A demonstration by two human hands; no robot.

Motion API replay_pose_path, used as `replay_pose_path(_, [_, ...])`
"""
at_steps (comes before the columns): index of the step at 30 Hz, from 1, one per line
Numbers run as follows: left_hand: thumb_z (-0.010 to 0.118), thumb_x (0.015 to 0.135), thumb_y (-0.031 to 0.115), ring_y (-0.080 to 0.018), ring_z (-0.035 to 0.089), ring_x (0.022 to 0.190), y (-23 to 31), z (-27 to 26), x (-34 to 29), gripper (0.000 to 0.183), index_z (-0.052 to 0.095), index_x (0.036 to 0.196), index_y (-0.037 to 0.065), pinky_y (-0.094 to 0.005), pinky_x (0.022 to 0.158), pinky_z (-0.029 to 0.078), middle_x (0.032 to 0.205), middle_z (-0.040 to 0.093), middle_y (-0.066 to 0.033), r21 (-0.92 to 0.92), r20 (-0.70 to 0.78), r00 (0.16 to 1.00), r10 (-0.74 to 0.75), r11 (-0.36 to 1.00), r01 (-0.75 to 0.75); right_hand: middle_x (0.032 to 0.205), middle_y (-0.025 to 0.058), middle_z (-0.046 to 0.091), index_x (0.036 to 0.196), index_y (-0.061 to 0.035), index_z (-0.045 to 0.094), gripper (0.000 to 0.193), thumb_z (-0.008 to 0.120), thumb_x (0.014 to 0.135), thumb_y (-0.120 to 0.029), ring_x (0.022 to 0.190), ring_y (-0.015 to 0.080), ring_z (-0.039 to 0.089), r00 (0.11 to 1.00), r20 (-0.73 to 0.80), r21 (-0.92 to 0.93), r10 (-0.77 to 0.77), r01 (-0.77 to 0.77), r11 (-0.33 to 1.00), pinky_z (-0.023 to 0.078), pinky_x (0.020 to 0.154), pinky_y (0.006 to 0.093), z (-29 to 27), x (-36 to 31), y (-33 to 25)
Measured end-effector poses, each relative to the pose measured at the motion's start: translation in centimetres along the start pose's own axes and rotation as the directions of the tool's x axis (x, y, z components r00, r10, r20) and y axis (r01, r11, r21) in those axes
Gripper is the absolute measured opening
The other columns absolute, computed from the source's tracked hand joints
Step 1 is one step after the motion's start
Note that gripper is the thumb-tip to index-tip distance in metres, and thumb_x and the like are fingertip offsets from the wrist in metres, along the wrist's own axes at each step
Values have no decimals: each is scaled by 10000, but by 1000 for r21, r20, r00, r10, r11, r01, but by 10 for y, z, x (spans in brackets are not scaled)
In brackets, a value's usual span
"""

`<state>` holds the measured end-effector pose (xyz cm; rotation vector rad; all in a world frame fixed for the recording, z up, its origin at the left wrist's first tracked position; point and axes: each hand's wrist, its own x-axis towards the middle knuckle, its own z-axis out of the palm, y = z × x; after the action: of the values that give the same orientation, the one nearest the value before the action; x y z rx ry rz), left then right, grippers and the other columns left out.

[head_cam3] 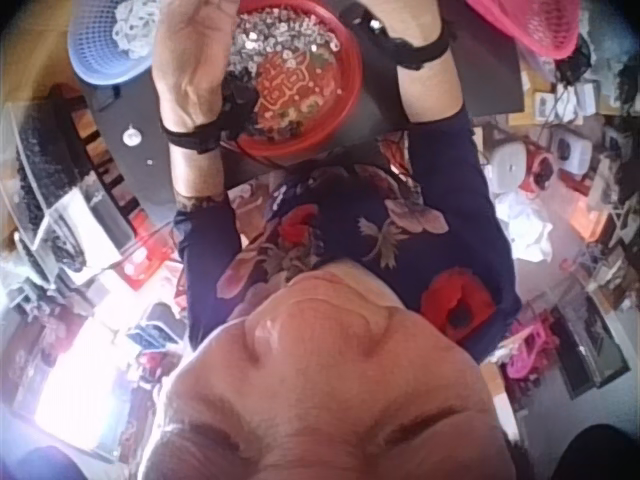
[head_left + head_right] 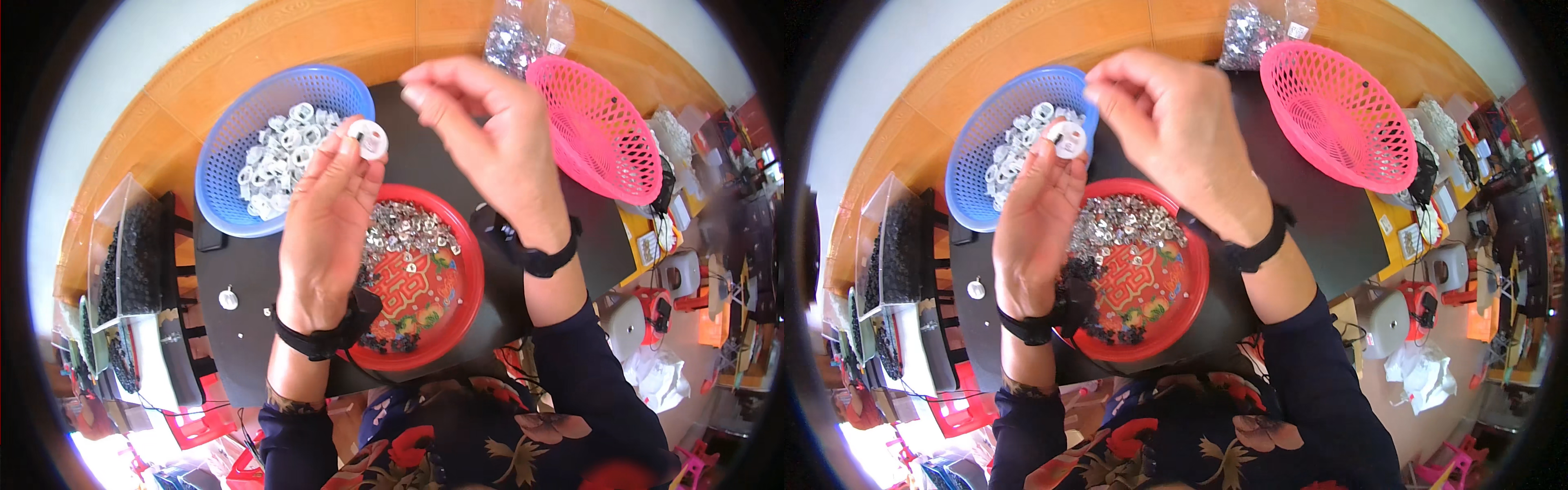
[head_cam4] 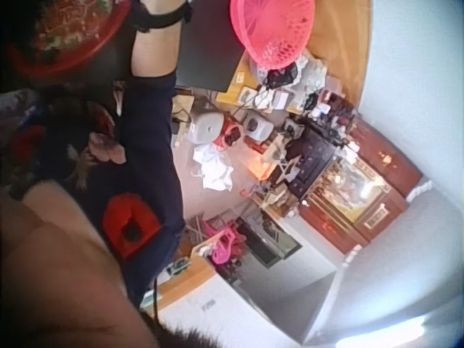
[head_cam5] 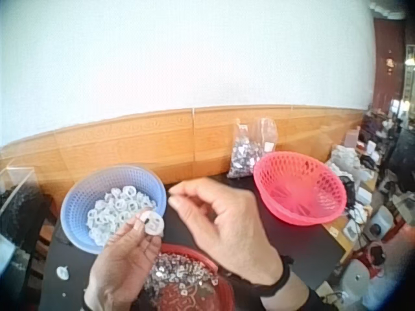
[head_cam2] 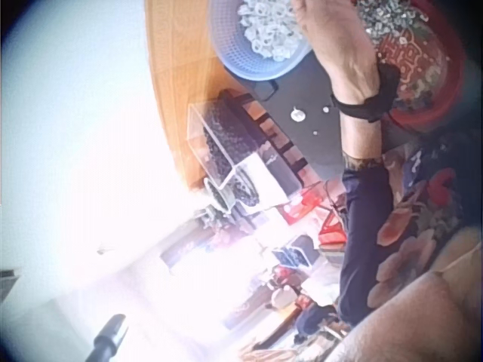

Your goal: Manually assembling small plastic and metal components, likely for footwear or accessories, by inserting metal pieces into plastic bases.

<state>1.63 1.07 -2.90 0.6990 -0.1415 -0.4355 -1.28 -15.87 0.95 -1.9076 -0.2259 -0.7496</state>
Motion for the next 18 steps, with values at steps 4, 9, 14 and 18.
replay_pose_path(4, [539,949,73,-200,580,1045,13,-13,17,258,507,1171,-54,-293,960,472,1143,577,-129,-191,-43,999,22,981,-30,636,49,641,864,-6,679,145,688,841,-149,556,78,575,987,-160,-126,-28,7,992,450,520,230,-27,9,6])
replay_pose_path(9, [522,950,63,-323,465,1250,40,-34,21,483,285,1315,-148,-360,1052,450,1325,426,-286,-541,72,997,13,840,28,753,-17,629,967,-13,686,164,672,877,-149,659,18,542,987,-162,-151,23,-48,987,384,531,170,-30,8,-4])
replay_pose_path(14, [519,957,88,-329,482,1226,38,-24,14,570,187,1373,-118,-385,1032,456,1329,417,-266,-555,114,993,-28,827,87,654,72,652,869,-19,681,132,678,838,-148,559,123,599,988,-150,-336,-26,-26,941,464,540,253,-51,1,13])
replay_pose_path(18, [508,965,96,-258,542,1109,38,-16,1,414,351,1314,-63,-321,901,497,1239,500,-183,-405,159,987,4,912,61,702,114,661,862,-40,679,104,643,826,-130,608,236,628,992,86,-540,87,-27,841,493,605,327,-71,-20,20])
